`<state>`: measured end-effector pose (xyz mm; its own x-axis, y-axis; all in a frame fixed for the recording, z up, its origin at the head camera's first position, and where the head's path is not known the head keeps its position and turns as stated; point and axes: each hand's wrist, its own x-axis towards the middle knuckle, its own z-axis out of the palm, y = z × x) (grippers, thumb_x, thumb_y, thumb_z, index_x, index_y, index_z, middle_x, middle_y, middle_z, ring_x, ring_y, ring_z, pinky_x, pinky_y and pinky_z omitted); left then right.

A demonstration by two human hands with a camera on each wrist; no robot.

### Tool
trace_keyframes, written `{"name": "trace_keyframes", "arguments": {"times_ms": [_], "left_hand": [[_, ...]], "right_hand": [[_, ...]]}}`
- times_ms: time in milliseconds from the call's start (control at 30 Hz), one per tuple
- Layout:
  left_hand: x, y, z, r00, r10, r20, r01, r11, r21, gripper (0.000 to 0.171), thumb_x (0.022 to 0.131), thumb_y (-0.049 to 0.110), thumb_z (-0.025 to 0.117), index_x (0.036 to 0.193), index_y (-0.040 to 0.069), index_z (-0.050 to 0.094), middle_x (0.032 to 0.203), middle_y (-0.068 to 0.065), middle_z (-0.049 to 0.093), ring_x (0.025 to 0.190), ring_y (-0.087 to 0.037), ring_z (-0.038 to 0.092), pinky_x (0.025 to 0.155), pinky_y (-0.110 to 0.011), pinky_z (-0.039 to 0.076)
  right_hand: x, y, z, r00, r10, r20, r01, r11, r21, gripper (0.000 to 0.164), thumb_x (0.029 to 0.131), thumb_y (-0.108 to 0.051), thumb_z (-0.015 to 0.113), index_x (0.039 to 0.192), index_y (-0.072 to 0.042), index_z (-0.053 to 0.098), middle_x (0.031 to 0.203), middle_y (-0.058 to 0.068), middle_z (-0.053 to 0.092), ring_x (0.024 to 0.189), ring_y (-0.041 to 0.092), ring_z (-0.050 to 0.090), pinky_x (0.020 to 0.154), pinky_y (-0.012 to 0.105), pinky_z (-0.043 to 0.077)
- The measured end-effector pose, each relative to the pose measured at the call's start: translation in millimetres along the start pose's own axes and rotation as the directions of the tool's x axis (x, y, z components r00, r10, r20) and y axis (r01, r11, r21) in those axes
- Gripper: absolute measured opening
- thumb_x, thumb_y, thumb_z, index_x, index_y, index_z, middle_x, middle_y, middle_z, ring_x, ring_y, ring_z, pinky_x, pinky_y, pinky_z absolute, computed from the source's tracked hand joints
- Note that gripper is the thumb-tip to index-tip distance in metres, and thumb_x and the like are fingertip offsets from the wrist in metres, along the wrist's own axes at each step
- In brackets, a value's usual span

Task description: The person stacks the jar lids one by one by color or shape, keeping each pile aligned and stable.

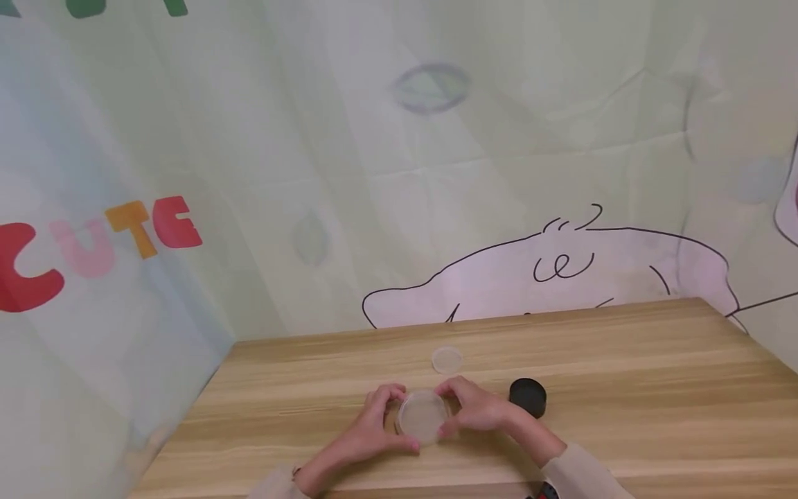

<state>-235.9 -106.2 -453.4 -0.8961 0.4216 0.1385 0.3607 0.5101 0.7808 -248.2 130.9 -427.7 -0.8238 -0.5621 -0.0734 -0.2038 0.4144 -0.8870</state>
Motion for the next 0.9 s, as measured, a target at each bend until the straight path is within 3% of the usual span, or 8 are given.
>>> {"name": "trace_keyframes", "arguments": {"times_ms": [233, 500, 733, 900], "left_hand": [[-0.1, 1.0, 1.4, 1.0, 0.017, -0.02, -0.017, 1.0, 0.023, 0.062, 0.067, 0.026, 0.089, 0.113, 0.009, 0.05, 0.133, -0.013, 0.047, 0.126, -0.03, 0.037, 0.107, -0.049, 0.036], [-2.0, 1.1, 0.0, 1.0, 0.026, -0.011, -0.025, 0.998, 0.054, 0.067, 0.069, 0.029, 0.088, 0.118, 0.007, 0.049, 0.132, -0.01, 0.049, 0.123, -0.027, 0.04, 0.106, -0.042, 0.039], [-1.5, 4.0, -0.7, 0.999, 0.046, 0.024, -0.047, 0.996, 0.079, 0.073, 0.072, 0.034, 0.086, 0.126, 0.006, 0.045, 0.129, -0.006, 0.049, 0.123, -0.024, 0.04, 0.106, -0.04, 0.039], [-3.1, 5.6, -3.4, 0.999, -0.005, 0.042, 0.004, 0.999, 0.039, 0.078, 0.073, 0.034, 0.084, 0.132, 0.005, 0.043, 0.133, -0.008, 0.047, 0.125, -0.025, 0.039, 0.106, -0.043, 0.039]], "right_hand": [[-0.5, 1.9, -0.2, 1.0, -0.021, 0.007, 0.021, 1.0, 0.0, 0.06, 0.076, -0.011, 0.078, 0.127, 0.003, 0.049, 0.131, 0.018, 0.053, 0.126, 0.037, 0.044, 0.11, 0.061, 0.028], [-1.2, 0.1, -1.0, 0.998, -0.058, 0.032, 0.059, 0.998, -0.029, 0.062, 0.078, -0.012, 0.077, 0.129, 0.003, 0.046, 0.132, 0.021, 0.052, 0.126, 0.038, 0.045, 0.106, 0.058, 0.035], [-3.4, 2.1, -3.7, 0.997, -0.075, 0.023, 0.076, 0.997, -0.033, 0.063, 0.078, -0.013, 0.078, 0.13, 0.003, 0.045, 0.13, 0.02, 0.052, 0.123, 0.036, 0.045, 0.101, 0.049, 0.04], [-2.3, -1.0, -4.9, 0.996, -0.073, 0.044, 0.075, 0.996, -0.037, 0.068, 0.078, -0.013, 0.078, 0.133, 0.004, 0.042, 0.131, 0.021, 0.051, 0.125, 0.038, 0.045, 0.104, 0.054, 0.038]]}}
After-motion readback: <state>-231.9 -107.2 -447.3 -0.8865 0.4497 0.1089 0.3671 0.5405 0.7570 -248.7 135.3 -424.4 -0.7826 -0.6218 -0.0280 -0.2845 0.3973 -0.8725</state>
